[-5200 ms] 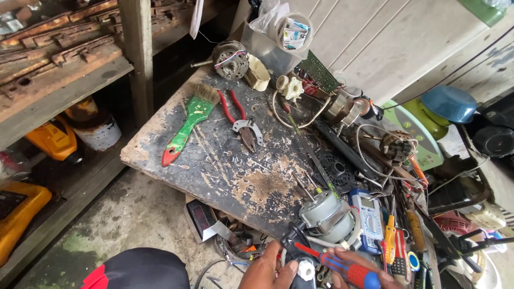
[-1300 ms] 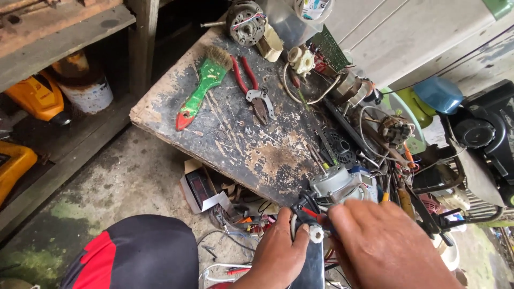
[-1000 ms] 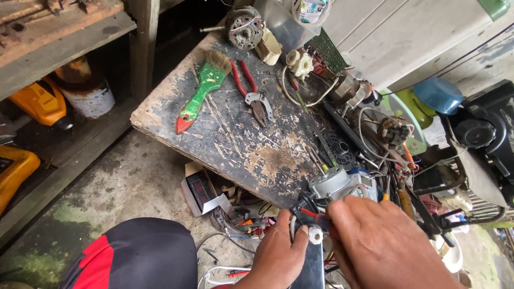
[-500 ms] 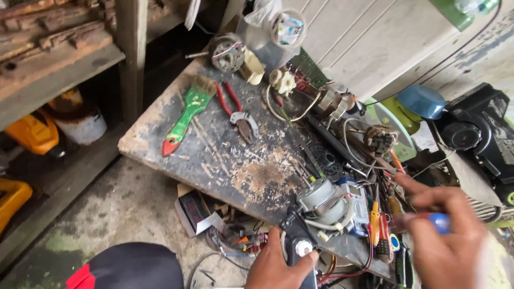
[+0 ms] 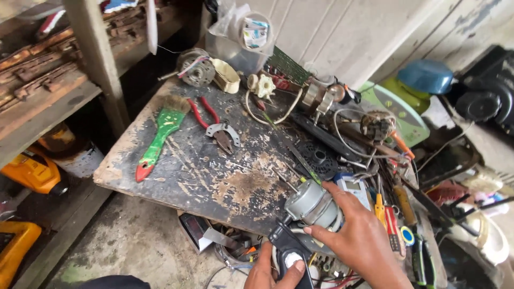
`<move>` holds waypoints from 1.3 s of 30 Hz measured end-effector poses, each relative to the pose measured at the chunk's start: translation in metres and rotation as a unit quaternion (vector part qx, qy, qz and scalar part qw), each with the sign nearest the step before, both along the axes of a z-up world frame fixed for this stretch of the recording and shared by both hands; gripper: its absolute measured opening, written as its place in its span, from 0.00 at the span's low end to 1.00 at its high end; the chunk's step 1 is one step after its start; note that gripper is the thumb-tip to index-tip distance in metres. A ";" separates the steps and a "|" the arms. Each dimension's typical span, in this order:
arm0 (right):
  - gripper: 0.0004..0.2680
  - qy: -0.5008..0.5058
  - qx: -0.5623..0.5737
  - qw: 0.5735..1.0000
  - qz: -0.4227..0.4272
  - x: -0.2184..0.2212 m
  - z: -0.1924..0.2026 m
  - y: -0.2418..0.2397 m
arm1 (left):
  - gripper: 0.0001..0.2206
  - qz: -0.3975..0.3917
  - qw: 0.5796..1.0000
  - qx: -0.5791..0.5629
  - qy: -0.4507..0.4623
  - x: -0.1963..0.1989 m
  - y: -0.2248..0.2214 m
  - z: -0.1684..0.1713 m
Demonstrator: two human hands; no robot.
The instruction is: Finalizing the assembly of a motor unit on a repair bench using a screwdriver and pliers.
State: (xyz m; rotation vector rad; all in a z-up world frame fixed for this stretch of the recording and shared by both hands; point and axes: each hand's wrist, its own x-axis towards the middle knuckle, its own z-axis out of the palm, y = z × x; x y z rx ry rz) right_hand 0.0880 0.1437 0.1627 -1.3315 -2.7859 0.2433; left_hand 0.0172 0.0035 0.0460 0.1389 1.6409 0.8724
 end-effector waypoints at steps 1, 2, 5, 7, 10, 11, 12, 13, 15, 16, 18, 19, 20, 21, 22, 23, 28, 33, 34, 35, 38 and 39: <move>0.37 0.002 -0.005 1.000 -0.005 -0.001 0.000 -0.003 | 0.49 -0.005 1.000 -0.005 0.002 -0.002 -0.003 0.001; 0.36 0.007 -0.006 1.000 -0.013 -0.002 0.000 -0.006 | 0.49 0.009 1.000 -0.002 -0.003 -0.003 -0.007 0.003; 0.37 0.018 -0.012 1.000 0.003 0.003 0.000 -0.004 | 0.48 0.032 0.999 -0.003 -0.012 0.001 -0.009 0.002; 0.37 0.028 -0.013 0.999 0.031 0.005 -0.003 0.002 | 0.47 0.045 0.999 -0.002 -0.012 0.000 -0.010 0.004; 0.36 0.032 0.005 0.996 0.087 0.013 -0.011 0.009 | 0.46 0.104 0.994 0.030 -0.009 0.006 -0.014 0.000; 0.36 0.037 0.002 0.994 0.100 0.013 -0.010 0.010 | 0.46 0.102 0.994 0.015 0.026 0.010 -0.011 -0.005; 0.37 0.041 0.000 0.993 0.113 0.011 -0.008 0.011 | 0.45 0.100 0.993 0.000 0.062 0.012 -0.008 -0.009; 0.37 0.044 0.001 0.992 0.116 0.007 -0.004 0.007 | 0.45 0.103 0.993 0.001 0.065 0.009 -0.008 -0.008; 0.36 0.007 -0.045 0.999 0.006 0.002 0.003 -0.001 | 0.49 0.057 0.998 -0.003 0.021 0.005 -0.008 -0.006; 0.36 0.008 -0.045 0.999 0.006 0.001 0.005 -0.003 | 0.49 0.058 0.998 -0.003 0.022 0.004 -0.010 0.002; 0.36 0.041 -0.071 0.997 -0.015 -0.001 0.007 -0.007 | 0.46 0.103 0.994 -0.028 0.001 0.004 -0.015 0.017; 0.36 0.041 -0.072 0.996 -0.017 0.001 0.005 -0.007 | 0.46 0.100 0.995 -0.029 0.002 0.003 -0.014 0.011; 0.36 0.048 -0.064 0.997 -0.013 0.002 0.003 -0.007 | 0.46 0.071 0.997 -0.024 0.019 0.003 -0.013 0.006; 0.36 0.055 -0.055 0.997 -0.008 0.002 0.002 -0.006 | 0.46 0.044 0.998 -0.017 0.036 0.001 -0.011 0.000; 0.36 0.056 -0.053 0.997 -0.008 0.005 0.001 -0.004 | 0.46 0.043 0.998 -0.015 0.036 0.005 -0.011 -0.001; 0.36 0.050 -0.056 0.997 0.002 0.006 0.000 -0.002 | 0.46 0.069 0.997 -0.013 0.024 0.008 -0.011 -0.002; 0.35 0.030 -0.038 0.998 0.040 0.008 0.000 -0.002 | 0.48 0.062 0.997 -0.003 0.035 0.008 -0.012 0.000; 0.35 0.037 -0.079 0.996 -0.033 0.000 0.008 -0.009 | 0.49 0.037 0.999 -0.008 -0.005 0.000 -0.014 0.004; 0.35 0.036 -0.080 0.996 -0.032 0.001 0.006 -0.008 | 0.49 0.038 0.999 -0.010 -0.007 0.000 -0.014 0.001; 0.35 0.051 -0.080 0.995 -0.023 0.003 0.004 -0.007 | 0.49 0.039 0.999 -0.003 -0.004 0.001 -0.014 -0.002; 0.35 0.061 -0.071 0.996 0.005 0.005 0.003 -0.002 | 0.49 0.026 1.000 0.007 0.010 -0.002 -0.016 0.013; 0.35 0.058 -0.067 0.996 0.022 0.005 0.001 -0.002 | 0.48 0.009 1.000 0.007 0.025 -0.005 -0.019 0.020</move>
